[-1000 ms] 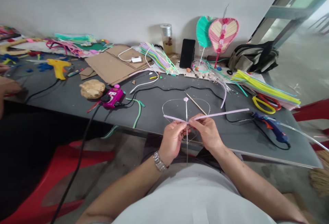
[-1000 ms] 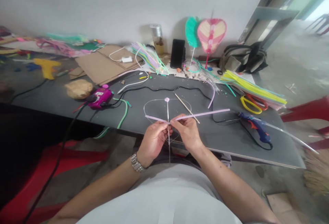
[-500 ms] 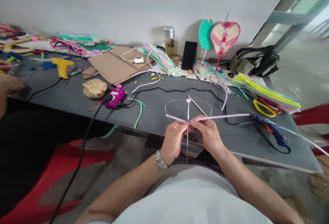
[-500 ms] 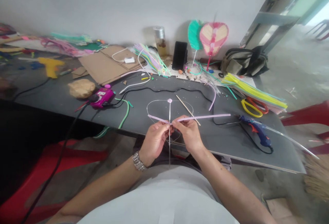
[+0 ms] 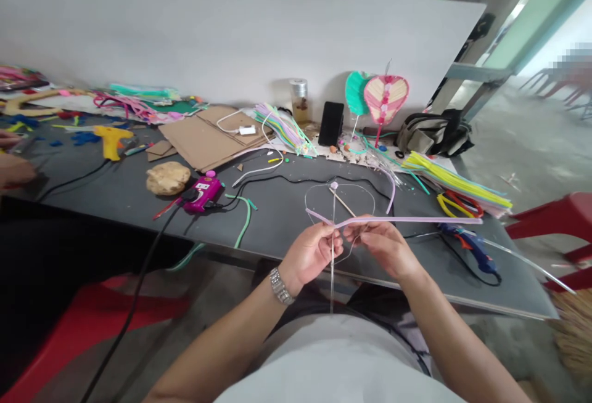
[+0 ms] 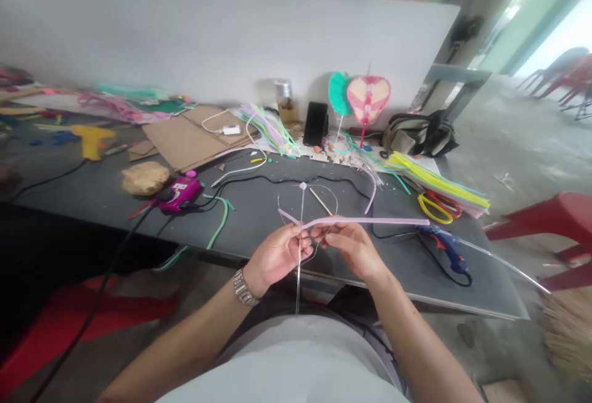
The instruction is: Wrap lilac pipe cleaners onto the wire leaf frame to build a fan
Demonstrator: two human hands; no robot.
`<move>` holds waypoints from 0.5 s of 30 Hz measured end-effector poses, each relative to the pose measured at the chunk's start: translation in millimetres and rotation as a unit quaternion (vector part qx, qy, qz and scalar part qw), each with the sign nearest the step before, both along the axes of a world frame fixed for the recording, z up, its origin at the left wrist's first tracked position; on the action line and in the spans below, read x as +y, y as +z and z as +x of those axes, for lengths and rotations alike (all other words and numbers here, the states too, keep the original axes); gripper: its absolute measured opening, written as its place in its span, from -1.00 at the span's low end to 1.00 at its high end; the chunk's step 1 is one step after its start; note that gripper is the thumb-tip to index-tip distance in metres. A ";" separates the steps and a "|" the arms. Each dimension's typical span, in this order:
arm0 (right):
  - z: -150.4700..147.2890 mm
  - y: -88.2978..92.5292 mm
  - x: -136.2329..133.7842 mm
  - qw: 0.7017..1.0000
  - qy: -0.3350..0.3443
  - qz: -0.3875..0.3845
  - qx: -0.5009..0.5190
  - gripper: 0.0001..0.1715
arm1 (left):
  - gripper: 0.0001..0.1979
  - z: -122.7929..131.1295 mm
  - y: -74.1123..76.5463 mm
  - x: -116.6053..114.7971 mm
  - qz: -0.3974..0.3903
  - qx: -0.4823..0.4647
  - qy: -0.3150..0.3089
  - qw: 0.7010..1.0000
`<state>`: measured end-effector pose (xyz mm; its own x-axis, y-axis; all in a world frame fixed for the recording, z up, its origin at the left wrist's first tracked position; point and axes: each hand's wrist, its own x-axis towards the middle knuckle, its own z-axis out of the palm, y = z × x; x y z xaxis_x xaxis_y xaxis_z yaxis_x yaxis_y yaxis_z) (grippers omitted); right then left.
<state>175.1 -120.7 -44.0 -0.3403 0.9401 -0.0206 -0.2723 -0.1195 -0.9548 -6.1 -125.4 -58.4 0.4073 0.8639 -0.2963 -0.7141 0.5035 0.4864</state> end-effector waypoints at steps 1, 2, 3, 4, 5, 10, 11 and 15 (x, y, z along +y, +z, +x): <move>1.5 0.7 2.3 1.000 -0.015 -0.002 -0.016 -0.67 | -0.80 -0.1 1.7 1.8 -0.010 -0.025 -0.023 0.999; 1.4 0.8 4.8 0.999 -0.032 -0.003 -0.034 -0.69 | -0.81 0.6 3.3 2.8 -0.018 -0.046 -0.046 0.998; 0.1 0.5 7.4 0.998 -0.046 -0.001 -0.050 -0.70 | -0.81 2.0 4.5 3.2 -0.025 -0.063 -0.067 0.995; -2.2 0.0 9.7 0.997 -0.054 0.004 -0.061 -0.70 | -0.82 3.8 5.3 3.0 -0.032 -0.076 -0.087 0.993; -4.7 -0.2 11.7 0.996 -0.055 0.008 -0.066 -0.70 | -0.82 5.7 5.5 2.4 -0.037 -0.085 -0.105 0.990; -12.1 3.2 15.5 0.997 0.032 -0.063 -0.031 -0.56 | -0.80 12.8 0.1 0.2 -0.050 -0.112 -0.162 0.979; -12.3 4.2 15.9 0.995 0.055 -0.088 -0.017 -0.54 | -0.79 13.6 -1.3 0.7 -0.048 -0.119 -0.167 0.978; -13.1 4.7 20.0 0.981 0.115 -0.147 0.047 -0.52 | -0.77 18.0 -2.2 3.8 -0.043 -0.146 -0.184 0.971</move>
<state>162.0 -100.7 -39.2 -0.5564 0.7964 -0.2370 -0.2913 -0.4541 -0.8420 12.0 -121.6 -60.6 0.7616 0.6207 -0.1861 -0.5786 0.7807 0.2360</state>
